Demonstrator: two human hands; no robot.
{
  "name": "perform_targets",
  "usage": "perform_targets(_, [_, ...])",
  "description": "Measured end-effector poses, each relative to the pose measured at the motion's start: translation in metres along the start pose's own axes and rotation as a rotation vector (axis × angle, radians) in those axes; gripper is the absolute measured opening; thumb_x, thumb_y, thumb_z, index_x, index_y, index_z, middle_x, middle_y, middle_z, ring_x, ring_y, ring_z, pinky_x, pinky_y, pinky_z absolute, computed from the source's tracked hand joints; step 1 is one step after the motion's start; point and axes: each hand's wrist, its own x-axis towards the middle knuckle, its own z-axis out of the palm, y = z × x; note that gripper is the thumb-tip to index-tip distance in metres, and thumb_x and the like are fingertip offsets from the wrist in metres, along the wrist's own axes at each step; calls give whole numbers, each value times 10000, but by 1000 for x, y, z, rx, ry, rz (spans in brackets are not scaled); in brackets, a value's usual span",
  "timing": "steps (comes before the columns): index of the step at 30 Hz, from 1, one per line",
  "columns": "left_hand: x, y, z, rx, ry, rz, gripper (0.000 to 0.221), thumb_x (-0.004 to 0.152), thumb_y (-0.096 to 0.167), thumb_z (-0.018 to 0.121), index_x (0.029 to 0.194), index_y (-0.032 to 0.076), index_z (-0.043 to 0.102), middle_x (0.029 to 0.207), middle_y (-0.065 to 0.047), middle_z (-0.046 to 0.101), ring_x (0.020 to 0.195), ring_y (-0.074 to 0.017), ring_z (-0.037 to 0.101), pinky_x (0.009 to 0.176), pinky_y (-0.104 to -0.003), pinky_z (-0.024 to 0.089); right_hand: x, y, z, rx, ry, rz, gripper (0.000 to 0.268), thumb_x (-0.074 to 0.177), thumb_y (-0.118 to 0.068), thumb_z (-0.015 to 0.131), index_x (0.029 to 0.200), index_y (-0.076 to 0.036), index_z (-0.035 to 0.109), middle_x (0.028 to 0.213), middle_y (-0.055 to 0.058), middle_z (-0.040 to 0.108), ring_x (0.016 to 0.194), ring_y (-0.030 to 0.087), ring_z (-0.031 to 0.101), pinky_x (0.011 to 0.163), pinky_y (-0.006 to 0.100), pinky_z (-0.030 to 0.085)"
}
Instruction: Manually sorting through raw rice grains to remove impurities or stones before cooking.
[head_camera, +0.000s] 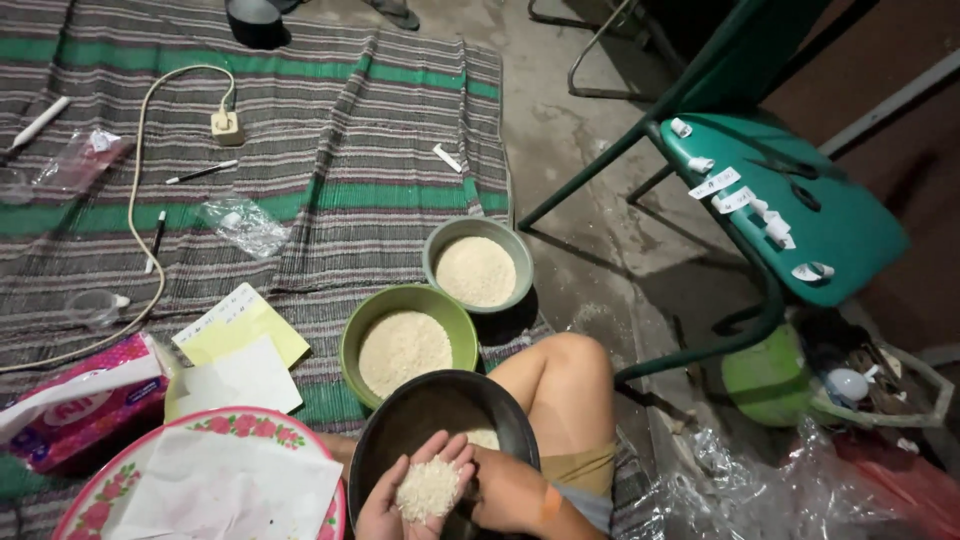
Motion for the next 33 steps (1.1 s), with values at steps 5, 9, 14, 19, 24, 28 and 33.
perform_targets(5, [1,0,33,15,-80,106,578,1077,270,410,1503,-102,291,1558,-335,374,1463,-427,401,1223,-529,375,-7,-21,-32,-32,6,-88,432,728,-129,666,1146,-21,658,1134,136,690,934,328,675,797,357,563])
perform_targets(9, [-3,-2,60,20,-158,160,549,1106,242,393,1497,-123,269,1550,-349,368,1473,-445,374,1245,-545,334,-16,-35,-49,-15,142,5,464,746,-156,746,1207,-147,687,1129,64,737,949,244,731,822,314,590])
perform_targets(14, [-3,-5,68,48,-110,161,552,1098,235,395,1488,-138,279,1541,-358,376,1466,-433,394,1233,-539,359,-16,-33,-41,-63,134,-28,509,732,-142,749,1230,-114,653,1110,65,703,910,255,710,792,331,574])
perform_targets(19, [3,-4,99,50,70,155,567,1045,243,414,1457,-142,354,1487,-355,468,1396,-435,490,1188,-546,405,-16,-20,-25,-203,139,-34,509,729,-124,725,1230,-121,632,1089,39,671,879,272,682,749,360,555])
perform_targets(24, [17,-7,160,88,773,102,644,1015,252,229,1525,-121,354,1532,-330,442,1406,-407,421,1206,-511,313,-19,-10,-18,-263,144,-67,491,742,-141,675,1219,-45,609,1231,109,628,973,346,660,804,404,548])
perform_targets(28, [16,-8,168,108,776,105,634,1016,245,238,1523,-114,363,1533,-325,452,1410,-405,435,1194,-508,332,-26,-33,-39,-83,224,-119,507,716,-74,671,1220,-81,623,1248,78,664,1017,308,686,822,357,560])
perform_targets(33, [12,-9,163,87,694,69,633,1012,280,249,1530,-68,351,1539,-273,434,1425,-374,411,1218,-507,311,-32,-45,-57,-93,284,-45,344,797,-145,707,1141,-152,702,1121,3,717,817,215,709,702,320,575])
